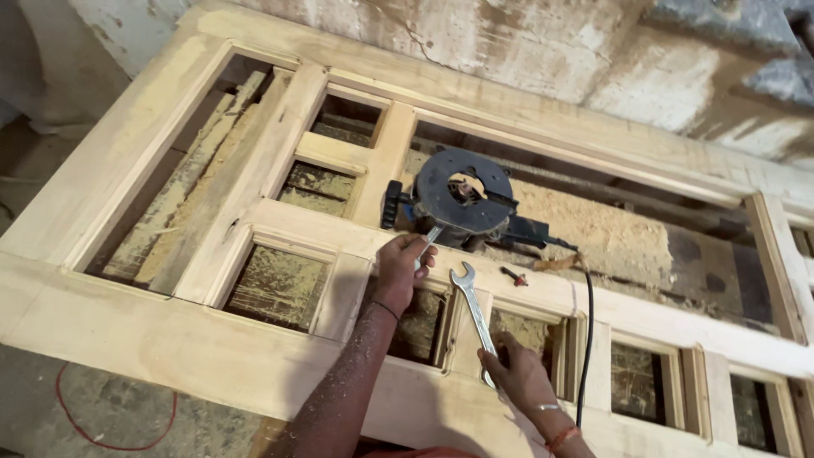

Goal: The person uses two wrenches to loosen and tighten the collet of a router resting on a wooden door frame, adjusting the router bit. They hold the router steady with one wrench while turning the other, then reposition the wrenches and continue tightening the bit assembly.

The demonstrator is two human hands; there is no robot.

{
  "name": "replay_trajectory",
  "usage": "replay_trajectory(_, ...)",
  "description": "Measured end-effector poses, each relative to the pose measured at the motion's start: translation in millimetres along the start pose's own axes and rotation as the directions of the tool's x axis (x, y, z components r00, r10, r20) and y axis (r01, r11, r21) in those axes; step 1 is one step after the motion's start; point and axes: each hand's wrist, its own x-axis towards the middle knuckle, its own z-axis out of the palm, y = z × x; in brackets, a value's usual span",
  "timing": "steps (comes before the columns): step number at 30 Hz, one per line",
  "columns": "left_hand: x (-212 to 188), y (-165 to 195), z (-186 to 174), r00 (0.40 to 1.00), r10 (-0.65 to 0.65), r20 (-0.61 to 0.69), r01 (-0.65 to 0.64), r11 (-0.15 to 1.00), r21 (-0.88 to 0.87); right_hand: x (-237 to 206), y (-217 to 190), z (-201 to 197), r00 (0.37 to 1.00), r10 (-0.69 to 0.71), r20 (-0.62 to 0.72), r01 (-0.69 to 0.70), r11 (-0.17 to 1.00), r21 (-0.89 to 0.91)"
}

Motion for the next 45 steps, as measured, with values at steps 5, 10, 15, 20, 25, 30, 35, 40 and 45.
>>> replay_trajectory(5, 6, -3, -6, 1.0, 0.021, 0.017, -0.021, 1.0, 0.003, 6, 4, -3, 0.997, -0.079, 0.023, 0.074, 0.984, 0.165)
replay_trajectory(10, 12, -4, -9, 0.999, 0.035, 0.009, -0.034, 0.999, -0.013, -23, 5, -46, 0.998, -0.06, 0.016, 0.056, 0.979, 0.196)
replay_trajectory(15, 11, -8, -9, 0.999, 0.039, 0.022, -0.038, 0.998, -0.045, -20, -22, -102, 0.985, -0.118, -0.129, 0.141, 0.974, 0.179)
replay_trajectory(20, 8, -4, -4, 0.999, 0.035, 0.016, -0.035, 0.999, 0.0, 22, -63, -148, 0.958, -0.248, -0.142, 0.253, 0.967, 0.012)
replay_trajectory(25, 5, 2, -2, 0.999, 0.035, 0.008, -0.034, 0.999, -0.029, 35, -95, -160, 0.959, -0.275, -0.064, 0.276, 0.961, 0.003)
replay_trajectory(30, 4, 0, -3, 0.998, 0.054, 0.027, -0.053, 0.998, -0.018, 44, -113, -170, 0.987, -0.154, 0.044, 0.153, 0.988, 0.027)
replay_trajectory(35, 4, -1, -4, 0.999, 0.045, 0.027, -0.045, 0.999, -0.022, 53, -124, -181, 0.979, -0.187, 0.076, 0.191, 0.98, -0.047)
replay_trajectory(40, 4, 0, -4, 0.999, 0.05, 0.021, -0.049, 0.999, -0.018, 59, -131, -184, 0.983, -0.159, 0.093, 0.168, 0.981, -0.101)
replay_trajectory(45, 4, 0, -3, 0.999, 0.039, 0.015, -0.038, 0.998, -0.044, 55, -129, -176, 0.988, -0.138, 0.072, 0.143, 0.988, -0.065)
